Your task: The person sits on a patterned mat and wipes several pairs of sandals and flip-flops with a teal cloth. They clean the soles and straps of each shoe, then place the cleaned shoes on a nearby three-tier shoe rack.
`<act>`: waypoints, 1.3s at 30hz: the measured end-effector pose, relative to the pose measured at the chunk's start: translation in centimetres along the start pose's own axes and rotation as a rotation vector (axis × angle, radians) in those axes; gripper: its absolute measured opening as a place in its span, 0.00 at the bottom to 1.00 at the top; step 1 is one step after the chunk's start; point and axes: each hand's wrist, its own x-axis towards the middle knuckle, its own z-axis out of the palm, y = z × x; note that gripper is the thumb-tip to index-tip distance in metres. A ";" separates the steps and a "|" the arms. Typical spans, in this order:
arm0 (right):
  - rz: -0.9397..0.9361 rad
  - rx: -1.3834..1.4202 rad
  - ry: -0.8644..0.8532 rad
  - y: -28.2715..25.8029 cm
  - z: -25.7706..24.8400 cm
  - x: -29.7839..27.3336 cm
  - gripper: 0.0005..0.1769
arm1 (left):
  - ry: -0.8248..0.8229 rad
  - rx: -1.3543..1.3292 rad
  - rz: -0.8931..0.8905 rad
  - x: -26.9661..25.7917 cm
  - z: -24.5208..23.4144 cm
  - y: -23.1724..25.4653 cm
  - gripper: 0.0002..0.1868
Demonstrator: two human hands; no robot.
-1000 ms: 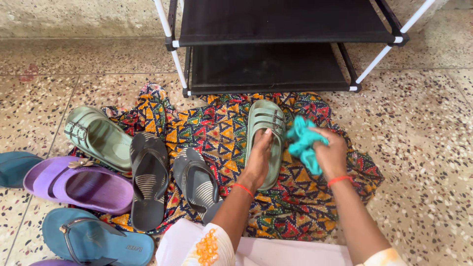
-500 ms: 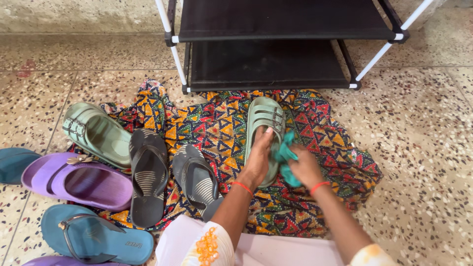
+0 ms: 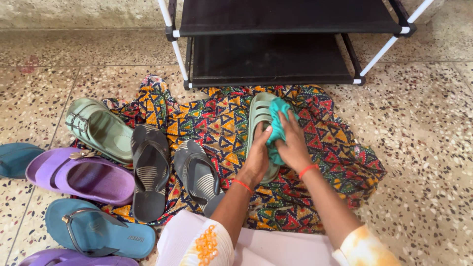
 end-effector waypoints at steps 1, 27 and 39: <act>0.007 0.050 0.044 0.3 0.5 -0.7 0.47 | 0.021 0.028 -0.023 0.0 -0.1 0.1 0.59; 0.312 -0.003 -0.168 2.6 -0.6 -3.3 0.27 | -0.007 0.048 -0.009 0.1 -1.2 -0.5 0.58; 0.267 0.275 0.173 -1.0 -9.5 0.8 0.32 | 0.390 1.229 0.536 1.1 -2.8 0.6 0.36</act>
